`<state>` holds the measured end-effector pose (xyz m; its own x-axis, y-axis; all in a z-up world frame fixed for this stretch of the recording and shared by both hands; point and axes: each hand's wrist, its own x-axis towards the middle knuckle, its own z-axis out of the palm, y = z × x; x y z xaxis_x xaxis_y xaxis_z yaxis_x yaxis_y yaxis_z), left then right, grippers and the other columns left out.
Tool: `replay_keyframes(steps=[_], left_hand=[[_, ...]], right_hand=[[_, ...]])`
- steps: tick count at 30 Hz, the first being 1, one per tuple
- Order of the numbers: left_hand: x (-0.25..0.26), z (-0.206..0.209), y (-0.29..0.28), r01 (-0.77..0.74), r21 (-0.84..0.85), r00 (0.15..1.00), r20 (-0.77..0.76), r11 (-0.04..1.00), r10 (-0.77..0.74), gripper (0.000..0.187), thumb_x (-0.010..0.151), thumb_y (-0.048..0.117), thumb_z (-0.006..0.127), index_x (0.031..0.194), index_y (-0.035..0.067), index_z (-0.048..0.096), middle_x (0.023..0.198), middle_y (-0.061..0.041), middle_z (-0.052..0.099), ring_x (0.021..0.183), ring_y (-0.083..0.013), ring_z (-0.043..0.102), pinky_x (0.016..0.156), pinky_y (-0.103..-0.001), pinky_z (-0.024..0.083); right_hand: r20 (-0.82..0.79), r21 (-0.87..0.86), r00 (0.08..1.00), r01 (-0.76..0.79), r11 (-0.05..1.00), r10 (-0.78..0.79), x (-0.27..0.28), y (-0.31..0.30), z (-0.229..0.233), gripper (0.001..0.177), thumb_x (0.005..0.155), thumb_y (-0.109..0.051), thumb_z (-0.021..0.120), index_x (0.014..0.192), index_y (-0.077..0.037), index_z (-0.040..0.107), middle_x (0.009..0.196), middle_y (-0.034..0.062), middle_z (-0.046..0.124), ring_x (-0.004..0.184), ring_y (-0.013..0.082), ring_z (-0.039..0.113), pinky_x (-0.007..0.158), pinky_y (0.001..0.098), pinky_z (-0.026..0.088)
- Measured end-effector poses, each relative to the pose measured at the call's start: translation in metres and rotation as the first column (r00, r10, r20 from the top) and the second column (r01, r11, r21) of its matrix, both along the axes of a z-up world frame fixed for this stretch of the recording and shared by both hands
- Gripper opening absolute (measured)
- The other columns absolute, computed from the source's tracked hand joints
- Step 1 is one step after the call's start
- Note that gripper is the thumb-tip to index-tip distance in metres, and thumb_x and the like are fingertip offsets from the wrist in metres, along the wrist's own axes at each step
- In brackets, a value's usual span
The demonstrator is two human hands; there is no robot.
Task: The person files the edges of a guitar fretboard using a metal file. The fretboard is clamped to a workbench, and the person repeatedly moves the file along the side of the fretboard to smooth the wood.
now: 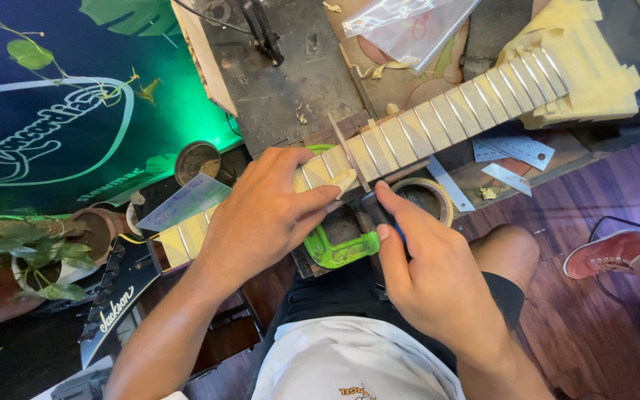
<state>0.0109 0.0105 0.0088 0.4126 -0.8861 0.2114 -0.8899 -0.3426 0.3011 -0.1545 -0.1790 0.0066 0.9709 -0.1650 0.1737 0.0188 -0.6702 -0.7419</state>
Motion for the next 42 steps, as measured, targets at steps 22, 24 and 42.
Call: replay_keyframes(steps=[22, 24, 42], left_hand=[[0.003, 0.002, 0.001, 0.006, -0.088, 0.996, -0.084, 0.996, -0.014, 0.007, 0.102, 0.024, 0.078, 0.108, 0.021, 0.079, 0.127, -0.023, 0.064, 0.108, -0.0413, 0.062, 0.083, -0.049, 0.054], [0.003, 0.001, 0.002, 0.023, -0.028, 0.998, -0.061, 0.999, -0.025, 0.013, 0.098, 0.020, 0.079, 0.111, 0.024, 0.078, 0.131, -0.025, 0.062, 0.112, -0.0429, 0.061, 0.084, -0.051, 0.054], [0.004, 0.000, -0.002, 0.029, 0.025, 1.000, -0.002, 0.999, -0.029, 0.022, 0.093, 0.019, 0.081, 0.114, 0.024, 0.077, 0.132, -0.025, 0.058, 0.110, -0.0447, 0.060, 0.079, -0.054, 0.051]], right_hand=[[-0.110, 0.245, 0.970, 0.240, 0.940, -0.218, -0.056, 0.005, -0.022, 0.051, 0.097, -0.015, 0.058, 0.146, -0.002, 0.063, 0.143, 0.0116, 0.074, 0.122, 0.0186, 0.074, 0.101, 0.0277, 0.054], [-0.118, 0.250, 0.971, 0.231, 0.940, -0.207, -0.052, 0.009, -0.023, 0.054, 0.096, -0.014, 0.058, 0.148, -0.003, 0.061, 0.142, 0.0103, 0.074, 0.115, 0.0166, 0.075, 0.098, 0.0267, 0.054], [0.027, 0.015, 0.993, 0.116, 0.993, -0.117, -0.019, 0.015, -0.010, 0.051, 0.098, -0.008, 0.057, 0.149, -0.004, 0.059, 0.107, 0.0067, 0.067, 0.083, 0.0222, 0.065, 0.067, 0.0361, 0.054]])
